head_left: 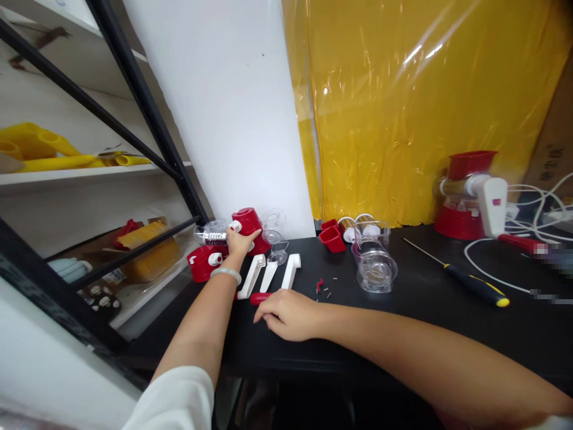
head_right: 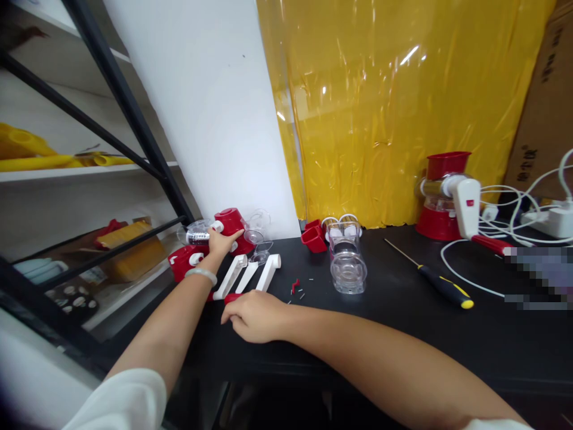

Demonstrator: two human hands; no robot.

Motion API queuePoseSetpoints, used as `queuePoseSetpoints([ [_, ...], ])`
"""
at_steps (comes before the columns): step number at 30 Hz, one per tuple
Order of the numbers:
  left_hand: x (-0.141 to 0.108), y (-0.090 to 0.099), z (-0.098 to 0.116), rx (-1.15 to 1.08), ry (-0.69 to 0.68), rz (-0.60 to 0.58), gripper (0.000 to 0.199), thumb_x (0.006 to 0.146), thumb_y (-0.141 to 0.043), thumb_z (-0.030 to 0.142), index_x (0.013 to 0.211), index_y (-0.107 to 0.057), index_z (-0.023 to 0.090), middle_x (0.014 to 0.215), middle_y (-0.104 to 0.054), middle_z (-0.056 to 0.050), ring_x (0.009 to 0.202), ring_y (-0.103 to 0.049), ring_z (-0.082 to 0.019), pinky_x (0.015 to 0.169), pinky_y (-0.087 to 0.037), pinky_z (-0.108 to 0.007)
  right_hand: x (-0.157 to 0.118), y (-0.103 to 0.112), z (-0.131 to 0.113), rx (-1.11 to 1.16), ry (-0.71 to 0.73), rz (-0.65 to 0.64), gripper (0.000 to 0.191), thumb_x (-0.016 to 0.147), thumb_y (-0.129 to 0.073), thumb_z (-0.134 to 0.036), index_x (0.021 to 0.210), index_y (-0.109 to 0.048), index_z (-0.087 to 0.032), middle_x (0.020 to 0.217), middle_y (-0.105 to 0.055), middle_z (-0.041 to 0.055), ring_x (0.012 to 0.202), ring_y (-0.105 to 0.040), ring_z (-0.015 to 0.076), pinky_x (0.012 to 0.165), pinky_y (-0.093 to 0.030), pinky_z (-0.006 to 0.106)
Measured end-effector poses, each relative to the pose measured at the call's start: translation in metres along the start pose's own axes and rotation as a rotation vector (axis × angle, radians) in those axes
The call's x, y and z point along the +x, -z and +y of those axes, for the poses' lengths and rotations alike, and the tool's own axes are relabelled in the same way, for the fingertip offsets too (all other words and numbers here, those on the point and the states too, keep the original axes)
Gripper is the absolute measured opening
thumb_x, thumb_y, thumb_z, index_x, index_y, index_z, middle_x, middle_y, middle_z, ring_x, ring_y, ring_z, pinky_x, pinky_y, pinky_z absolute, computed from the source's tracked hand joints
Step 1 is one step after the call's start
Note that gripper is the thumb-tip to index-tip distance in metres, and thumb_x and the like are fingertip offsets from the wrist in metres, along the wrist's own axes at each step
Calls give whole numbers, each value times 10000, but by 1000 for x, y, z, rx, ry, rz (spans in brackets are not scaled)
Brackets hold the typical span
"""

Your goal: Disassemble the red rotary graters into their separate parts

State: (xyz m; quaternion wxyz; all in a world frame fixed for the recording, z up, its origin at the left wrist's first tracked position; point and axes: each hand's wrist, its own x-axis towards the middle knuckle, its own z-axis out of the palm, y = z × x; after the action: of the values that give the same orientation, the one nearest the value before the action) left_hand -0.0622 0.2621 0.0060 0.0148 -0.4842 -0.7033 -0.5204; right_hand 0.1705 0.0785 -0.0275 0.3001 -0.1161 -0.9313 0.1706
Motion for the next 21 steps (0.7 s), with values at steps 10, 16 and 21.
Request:
queuePoseSetpoints([
  [10,-4,-7,-10,-9,-96,33,959,501,-832,555,1228,-376,128,1275,-505,-193,1231,-491,-309,1045,-389,-407,0,0,0,-19,1,-20,304,846,-460,-105,1025,-696,-173,1001,-730,49,923,-673,163,849,-478,264],
  [16,-6,2,-6,-14,-108,-25,941,498,-855,487,1224,-367,140,1264,-506,-173,1209,-508,-305,1040,-396,-408,-1,0,0,-18,-1,-31,299,847,-464,-114,1024,-698,-172,1008,-728,57,921,-671,168,843,-476,265],
  [21,-3,4,-5,-69,-89,-42,936,517,-846,489,1233,-358,134,1289,-492,-185,1240,-489,-300,1054,-382,-400,-1,0,-1,-15,-3,-31,309,843,-452,-112,1017,-702,-160,1002,-730,57,916,-671,168,840,-480,264],
])
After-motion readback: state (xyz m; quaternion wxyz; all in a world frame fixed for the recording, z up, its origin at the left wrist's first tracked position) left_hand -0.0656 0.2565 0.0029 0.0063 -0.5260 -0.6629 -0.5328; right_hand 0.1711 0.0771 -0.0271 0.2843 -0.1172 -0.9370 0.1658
